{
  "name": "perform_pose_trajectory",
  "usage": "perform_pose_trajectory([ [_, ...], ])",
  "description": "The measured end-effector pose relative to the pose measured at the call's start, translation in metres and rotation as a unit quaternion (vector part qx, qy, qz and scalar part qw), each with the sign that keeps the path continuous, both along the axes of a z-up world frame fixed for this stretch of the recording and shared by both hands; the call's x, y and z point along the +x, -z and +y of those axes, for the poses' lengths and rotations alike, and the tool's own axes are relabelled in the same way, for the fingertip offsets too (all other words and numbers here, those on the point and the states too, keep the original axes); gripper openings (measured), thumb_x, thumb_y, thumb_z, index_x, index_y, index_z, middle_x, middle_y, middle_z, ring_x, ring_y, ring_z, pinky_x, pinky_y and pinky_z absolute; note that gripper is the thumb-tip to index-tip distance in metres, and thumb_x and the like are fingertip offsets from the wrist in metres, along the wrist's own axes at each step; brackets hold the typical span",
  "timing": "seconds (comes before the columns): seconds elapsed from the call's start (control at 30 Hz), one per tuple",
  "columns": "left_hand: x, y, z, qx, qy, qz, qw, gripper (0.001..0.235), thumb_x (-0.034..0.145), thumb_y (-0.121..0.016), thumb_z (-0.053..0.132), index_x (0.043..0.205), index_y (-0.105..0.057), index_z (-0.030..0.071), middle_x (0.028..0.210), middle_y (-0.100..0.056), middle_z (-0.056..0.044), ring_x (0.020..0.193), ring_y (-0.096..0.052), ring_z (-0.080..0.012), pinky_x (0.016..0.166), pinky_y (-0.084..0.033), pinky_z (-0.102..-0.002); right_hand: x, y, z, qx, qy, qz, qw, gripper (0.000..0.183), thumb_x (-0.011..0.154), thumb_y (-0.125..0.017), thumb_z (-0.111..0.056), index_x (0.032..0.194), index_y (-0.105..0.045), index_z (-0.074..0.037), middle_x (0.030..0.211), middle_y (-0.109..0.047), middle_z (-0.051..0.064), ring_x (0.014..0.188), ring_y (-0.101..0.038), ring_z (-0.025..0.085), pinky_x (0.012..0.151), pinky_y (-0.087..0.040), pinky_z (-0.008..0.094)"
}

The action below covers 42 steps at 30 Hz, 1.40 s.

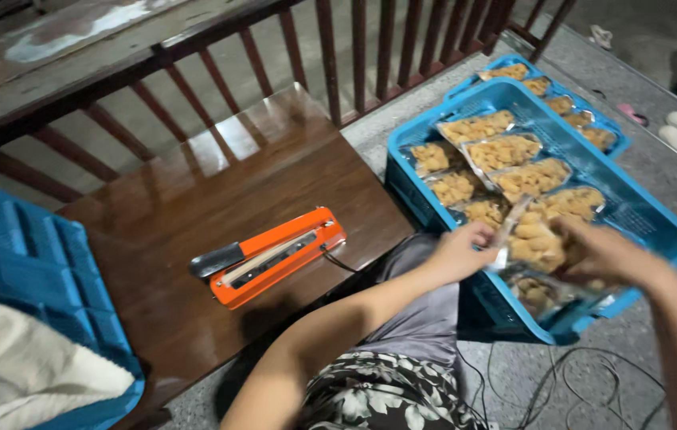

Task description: The person sits on the floor and uses an orange handheld vacuum sealer to seal clear plastic bags filled with snacks. They pick up a bag, place it in the sealer, press the trigger to seal it, and then place the sealed bag into a blue basket.

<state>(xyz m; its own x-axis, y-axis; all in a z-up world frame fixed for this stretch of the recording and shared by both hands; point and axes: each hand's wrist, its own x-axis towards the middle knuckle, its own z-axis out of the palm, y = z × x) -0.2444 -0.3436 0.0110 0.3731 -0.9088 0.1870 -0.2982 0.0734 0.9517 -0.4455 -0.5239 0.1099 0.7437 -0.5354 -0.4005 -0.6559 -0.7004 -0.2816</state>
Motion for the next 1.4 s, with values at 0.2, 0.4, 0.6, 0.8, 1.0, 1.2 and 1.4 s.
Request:
perform_pose_trajectory([
  [0.2,-0.084,0.1,-0.094,0.133,0.169,0.434,0.875,0.038,0.094,-0.072,0.011,0.13,-0.065,0.003,0.098,-0.07,-0.007,0.082,-0.066,-0.0131,0.067,-0.054,-0.025,-0.036,0.089,-0.124,-0.103,-0.099,0.132,0.981,0.068,0.073,-0.085,-0.027,0.135,-0.057,-0.027,0.121,-0.075,0.007,0.113,-0.072,0.03,0.098,-0.057,0.042],
  [0.4,-0.106,0.119,-0.091,0.144,0.172,0.419,0.88,0.036,0.095,-0.07,0.007,0.13,-0.065,-0.002,0.103,-0.069,-0.008,0.081,-0.064,-0.0121,0.066,-0.051,-0.026,-0.049,0.126,-0.142,-0.224,-0.113,0.265,0.931,0.062,0.077,-0.088,-0.036,0.132,-0.06,-0.043,0.148,-0.056,-0.006,0.15,-0.038,0.032,0.122,-0.037,0.044],
  [0.6,-0.078,0.13,-0.076,0.161,0.144,0.45,0.867,0.035,0.095,-0.067,0.009,0.129,-0.064,0.001,0.108,-0.07,-0.008,0.096,-0.07,-0.0176,0.082,-0.058,-0.031,-0.053,0.152,-0.12,-0.276,-0.105,0.11,0.949,0.083,0.063,-0.09,-0.012,0.133,-0.058,-0.041,0.15,-0.053,-0.005,0.145,-0.041,0.035,0.116,-0.038,0.048],
  [0.8,-0.064,0.108,-0.076,0.149,0.139,0.413,0.888,0.034,0.1,-0.064,0.021,0.129,-0.066,0.003,0.115,-0.07,-0.006,0.103,-0.067,-0.0198,0.088,-0.055,-0.032,-0.044,0.119,-0.072,-0.246,0.059,-0.218,0.943,0.056,0.077,-0.077,-0.006,0.132,-0.067,-0.012,0.126,-0.068,0.021,0.115,-0.064,0.037,0.1,-0.051,0.045],
  [1.0,-0.017,0.071,-0.047,0.024,0.11,0.342,0.933,0.046,0.113,-0.061,0.039,0.102,-0.073,-0.005,0.086,-0.069,-0.011,0.073,-0.062,-0.0133,0.063,-0.05,-0.025,0.036,0.122,0.018,0.123,0.175,-0.435,0.874,0.039,0.116,-0.057,-0.032,0.105,-0.075,0.001,0.09,-0.069,0.005,0.083,-0.059,0.01,0.077,-0.048,0.027],
  [1.2,0.085,0.024,0.053,-0.067,0.007,0.247,0.967,0.021,0.105,-0.063,0.022,0.101,-0.066,0.002,0.081,-0.066,-0.003,0.072,-0.062,-0.0096,0.064,-0.053,-0.024,0.148,0.102,0.12,0.358,0.085,-0.507,0.78,0.014,0.107,-0.059,-0.016,0.117,-0.06,-0.006,0.094,-0.067,0.004,0.083,-0.061,0.011,0.075,-0.05,0.024],
  [1.4,0.164,-0.035,0.187,-0.082,-0.148,0.096,0.981,0.035,0.087,-0.065,-0.005,0.119,-0.066,0.006,0.106,-0.064,-0.01,0.085,-0.067,-0.0133,0.076,-0.059,-0.027,0.247,0.061,0.217,0.47,0.008,-0.469,0.748,0.025,0.095,-0.067,-0.005,0.119,-0.06,0.0,0.105,-0.073,0.01,0.1,-0.071,0.018,0.088,-0.06,0.034],
])
